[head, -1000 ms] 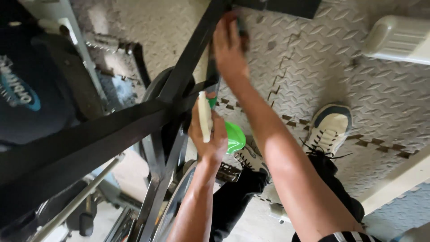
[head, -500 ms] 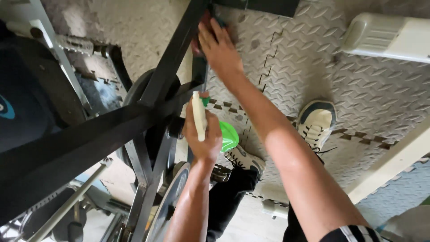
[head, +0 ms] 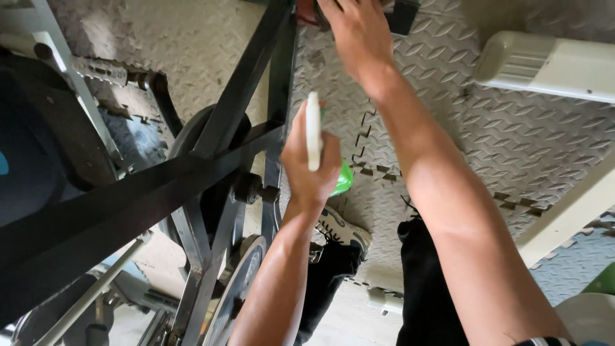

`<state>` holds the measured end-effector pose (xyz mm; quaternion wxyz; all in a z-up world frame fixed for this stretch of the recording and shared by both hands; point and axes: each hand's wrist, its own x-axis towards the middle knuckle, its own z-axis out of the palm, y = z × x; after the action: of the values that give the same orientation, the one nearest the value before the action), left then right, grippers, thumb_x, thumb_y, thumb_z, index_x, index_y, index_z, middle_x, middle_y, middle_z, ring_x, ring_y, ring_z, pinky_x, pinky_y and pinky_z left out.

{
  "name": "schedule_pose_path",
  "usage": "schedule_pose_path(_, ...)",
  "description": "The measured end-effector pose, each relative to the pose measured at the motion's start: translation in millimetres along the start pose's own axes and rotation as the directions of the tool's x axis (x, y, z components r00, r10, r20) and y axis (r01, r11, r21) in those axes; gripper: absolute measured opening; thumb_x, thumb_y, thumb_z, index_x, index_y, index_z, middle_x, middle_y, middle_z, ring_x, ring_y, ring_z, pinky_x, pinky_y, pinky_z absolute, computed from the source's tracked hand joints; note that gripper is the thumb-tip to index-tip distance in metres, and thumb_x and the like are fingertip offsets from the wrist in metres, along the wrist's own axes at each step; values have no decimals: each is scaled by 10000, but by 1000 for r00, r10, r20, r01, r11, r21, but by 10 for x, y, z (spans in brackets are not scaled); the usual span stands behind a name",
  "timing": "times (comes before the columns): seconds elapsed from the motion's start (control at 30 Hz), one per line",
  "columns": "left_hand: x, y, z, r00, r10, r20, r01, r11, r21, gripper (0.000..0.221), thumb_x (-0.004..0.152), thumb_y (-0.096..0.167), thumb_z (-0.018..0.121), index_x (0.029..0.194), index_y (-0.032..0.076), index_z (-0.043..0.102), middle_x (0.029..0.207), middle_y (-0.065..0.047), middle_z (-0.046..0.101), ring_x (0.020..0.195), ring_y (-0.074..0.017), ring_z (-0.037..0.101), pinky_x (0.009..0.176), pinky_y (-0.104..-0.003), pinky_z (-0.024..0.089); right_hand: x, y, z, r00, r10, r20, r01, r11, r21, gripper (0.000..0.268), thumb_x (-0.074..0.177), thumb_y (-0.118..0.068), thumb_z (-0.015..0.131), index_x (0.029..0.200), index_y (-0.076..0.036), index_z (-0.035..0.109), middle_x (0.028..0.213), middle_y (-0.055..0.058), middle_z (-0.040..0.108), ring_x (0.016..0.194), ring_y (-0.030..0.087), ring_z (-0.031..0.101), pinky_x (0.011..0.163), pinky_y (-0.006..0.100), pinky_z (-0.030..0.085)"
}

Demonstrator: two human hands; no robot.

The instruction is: The person cleans an exercise bike by spraying a cleaning solution from a green bottle and wiping the frame, seat, and handlebars with a cloth. The person moves around the bike to clean different sections, including the base and the upper console area.

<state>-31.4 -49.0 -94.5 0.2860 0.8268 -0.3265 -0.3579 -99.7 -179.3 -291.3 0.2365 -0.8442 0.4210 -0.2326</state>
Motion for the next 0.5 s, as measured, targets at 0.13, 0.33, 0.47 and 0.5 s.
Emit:
schedule_pose_path(0.13, 130, -19, 127, 964, 264, -17, -264, 965, 5, 471, 941, -17, 575, 1412, -14, 561, 1169, -153, 706, 888, -180, 689, 824, -285, 583, -204, 120, 45, 988, 20, 153, -17, 1000, -20, 589, 969, -7, 572, 1547, -121, 580, 1480, 101, 563, 1349, 365, 498, 1144, 488, 405)
schedule_pose_path(0.33, 301, 31, 170, 929, 369, -31, -369, 929, 11, 459, 934, -36, 579, 1393, -24, 569, 1184, -153, 711, 885, -218, 726, 838, -305, 600, -850, 452, -288, 938, 199, 283, -153, 972, -176, 591, 995, -21, 561, 1571, -151, 531, 1693, 87, 375, 1513, 369, 313, 1209, 514, 328)
schedule_pose_path(0.47, 307, -10, 134, 895, 445, -29, -446, 895, -12, 407, 985, -49, 561, 1389, -11, 539, 1188, -137, 693, 976, -209, 722, 887, -290, 598, -1278, 669, -224, 977, 113, 181, -5, 861, -508, 560, 999, -26, 595, 1549, -125, 573, 1709, 41, 352, 1610, 302, 261, 1307, 467, 313)
schedule_pose_path(0.5, 305, -16, 142, 893, 448, -34, -449, 894, -10, 407, 985, -49, 561, 1389, -11, 539, 1188, -137, 693, 976, -209, 722, 887, -290, 598, -1155, 634, -160, 978, 107, 177, -3, 862, -507, 560, 999, -26, 595, 1549, -125, 573, 1709, 41, 352, 1610, 302, 261, 1307, 467, 313)
